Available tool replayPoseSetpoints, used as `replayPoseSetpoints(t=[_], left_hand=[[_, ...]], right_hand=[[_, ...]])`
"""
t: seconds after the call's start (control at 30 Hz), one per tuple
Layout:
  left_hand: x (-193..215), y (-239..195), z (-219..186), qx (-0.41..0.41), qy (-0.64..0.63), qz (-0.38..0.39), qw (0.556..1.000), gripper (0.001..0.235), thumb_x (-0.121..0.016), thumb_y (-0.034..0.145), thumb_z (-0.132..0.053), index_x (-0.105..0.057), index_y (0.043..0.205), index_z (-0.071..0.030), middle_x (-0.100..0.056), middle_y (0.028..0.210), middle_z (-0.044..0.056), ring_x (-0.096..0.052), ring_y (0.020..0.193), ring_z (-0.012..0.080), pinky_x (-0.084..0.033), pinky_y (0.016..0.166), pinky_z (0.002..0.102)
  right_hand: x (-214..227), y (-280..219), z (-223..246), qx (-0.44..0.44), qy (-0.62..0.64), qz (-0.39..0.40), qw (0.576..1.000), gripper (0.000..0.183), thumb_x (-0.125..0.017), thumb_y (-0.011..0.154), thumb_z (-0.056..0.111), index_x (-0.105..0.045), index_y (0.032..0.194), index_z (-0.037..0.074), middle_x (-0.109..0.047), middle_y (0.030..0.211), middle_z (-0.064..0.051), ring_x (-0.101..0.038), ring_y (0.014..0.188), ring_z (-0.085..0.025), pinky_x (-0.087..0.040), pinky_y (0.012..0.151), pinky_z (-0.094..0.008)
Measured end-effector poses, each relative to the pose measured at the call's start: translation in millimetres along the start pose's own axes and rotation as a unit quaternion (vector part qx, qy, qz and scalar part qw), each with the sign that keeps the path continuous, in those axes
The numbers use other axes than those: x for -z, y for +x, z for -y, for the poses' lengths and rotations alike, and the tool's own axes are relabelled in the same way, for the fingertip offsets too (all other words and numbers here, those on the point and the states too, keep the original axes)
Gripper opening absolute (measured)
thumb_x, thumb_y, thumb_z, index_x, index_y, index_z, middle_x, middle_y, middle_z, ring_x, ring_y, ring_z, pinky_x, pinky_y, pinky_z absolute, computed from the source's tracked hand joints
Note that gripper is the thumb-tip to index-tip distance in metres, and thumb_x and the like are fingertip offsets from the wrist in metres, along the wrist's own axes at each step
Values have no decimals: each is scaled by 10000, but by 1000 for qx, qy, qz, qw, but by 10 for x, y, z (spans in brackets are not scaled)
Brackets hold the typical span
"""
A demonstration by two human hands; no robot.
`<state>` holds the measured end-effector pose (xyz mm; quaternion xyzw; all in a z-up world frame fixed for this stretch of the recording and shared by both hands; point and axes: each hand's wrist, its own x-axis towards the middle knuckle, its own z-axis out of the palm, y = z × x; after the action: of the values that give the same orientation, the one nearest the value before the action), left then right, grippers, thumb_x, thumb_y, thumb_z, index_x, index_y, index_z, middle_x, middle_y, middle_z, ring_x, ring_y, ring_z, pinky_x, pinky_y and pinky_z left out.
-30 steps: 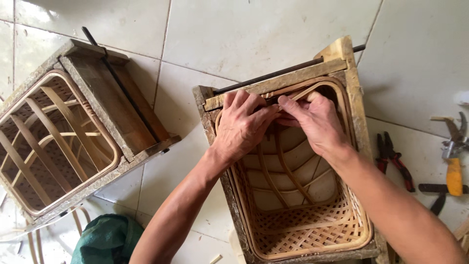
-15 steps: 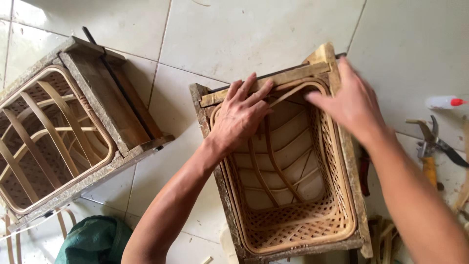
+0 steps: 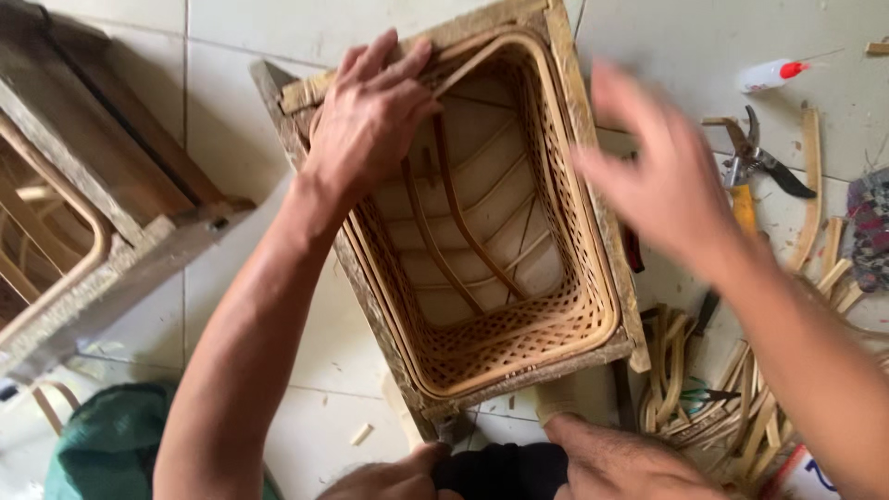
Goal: The person weaves a rectangular basket using thin wooden strips, inserting and bending them into a wooden mold. They use a hammer to secure the strips and apply glue to the joints.
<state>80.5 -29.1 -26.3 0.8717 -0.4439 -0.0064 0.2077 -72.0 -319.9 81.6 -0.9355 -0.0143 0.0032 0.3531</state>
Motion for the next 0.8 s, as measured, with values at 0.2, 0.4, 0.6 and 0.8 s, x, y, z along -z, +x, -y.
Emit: replayPoseSetpoints(t=[0.2,0.4,0.6,0.8], left_hand=[[71,15,-132,-6,2,-22,1000,194,-706,1075,-248,-744,1040,-61,-590,1555,123,-434,1482,384,-310,1220,551],[167,36,-159,19,10,10,1000,243,-701,1098,-268,-733,941,-85,-588,1562,92,-403,1535,353,-197,1277,579],[239,41,-233,42,-27,7,999,167,-706,1072,-282,-771,1075,-128,-597,1538,63,-396,1529,341,-177,1268,577],[254,-22,-97,-21,-37,-10,999,152,-724,1052,-220,-745,1016,-73,-638,1489,100,-511,1362,349,-375,1182,493]], right_hand=[[200,-2247,-658,-164,-76,-55,982,118,-705,1061,119,-726,1160,59,-766,1074,-84,-758,929,-164,-612,809,-315],[-261,-3006,-1205,-402,-128,138,896,315,-626,975,212,-657,1261,84,-738,783,-110,-631,518,-158,-513,383,-299],[-1149,-3658,-1159,-387,-193,239,870,717,-729,914,506,-509,1369,-3,-703,665,-128,-607,489,-221,-519,441,-390],[-1375,-4156,-1117,-390,-35,9,920,496,-737,845,275,-659,1285,58,-721,1023,-268,-686,912,-401,-564,791,-470]])
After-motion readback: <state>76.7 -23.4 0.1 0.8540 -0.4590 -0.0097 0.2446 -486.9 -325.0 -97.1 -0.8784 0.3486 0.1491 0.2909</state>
